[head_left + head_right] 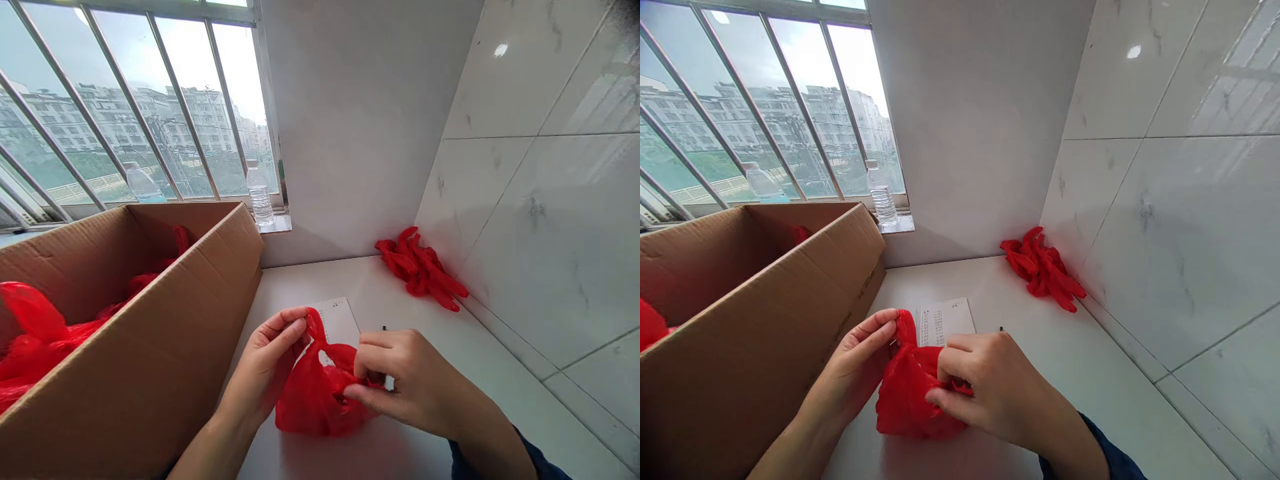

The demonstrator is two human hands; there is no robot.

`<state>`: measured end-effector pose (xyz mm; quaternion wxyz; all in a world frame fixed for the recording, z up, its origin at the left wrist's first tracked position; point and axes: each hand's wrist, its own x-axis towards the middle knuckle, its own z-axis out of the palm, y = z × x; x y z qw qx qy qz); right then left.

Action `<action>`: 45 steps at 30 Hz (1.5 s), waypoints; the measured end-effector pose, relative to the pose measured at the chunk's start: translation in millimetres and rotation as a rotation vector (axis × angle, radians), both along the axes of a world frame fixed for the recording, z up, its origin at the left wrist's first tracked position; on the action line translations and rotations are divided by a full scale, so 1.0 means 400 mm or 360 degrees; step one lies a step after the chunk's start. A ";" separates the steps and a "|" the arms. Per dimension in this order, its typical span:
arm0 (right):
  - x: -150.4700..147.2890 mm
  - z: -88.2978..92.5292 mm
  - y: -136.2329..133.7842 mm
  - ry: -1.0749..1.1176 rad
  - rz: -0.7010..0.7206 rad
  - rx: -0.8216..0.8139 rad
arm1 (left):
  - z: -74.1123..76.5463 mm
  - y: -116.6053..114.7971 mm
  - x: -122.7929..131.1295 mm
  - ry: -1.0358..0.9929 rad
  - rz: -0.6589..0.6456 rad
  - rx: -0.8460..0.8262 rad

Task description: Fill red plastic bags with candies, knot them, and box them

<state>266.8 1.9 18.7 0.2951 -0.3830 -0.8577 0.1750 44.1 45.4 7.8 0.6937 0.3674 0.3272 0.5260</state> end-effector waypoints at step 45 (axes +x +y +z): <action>0.109 0.002 0.079 0.0906 0.0215 -0.0590 | -0.037 0.119 -0.042 -0.0143 0.0319 0.0589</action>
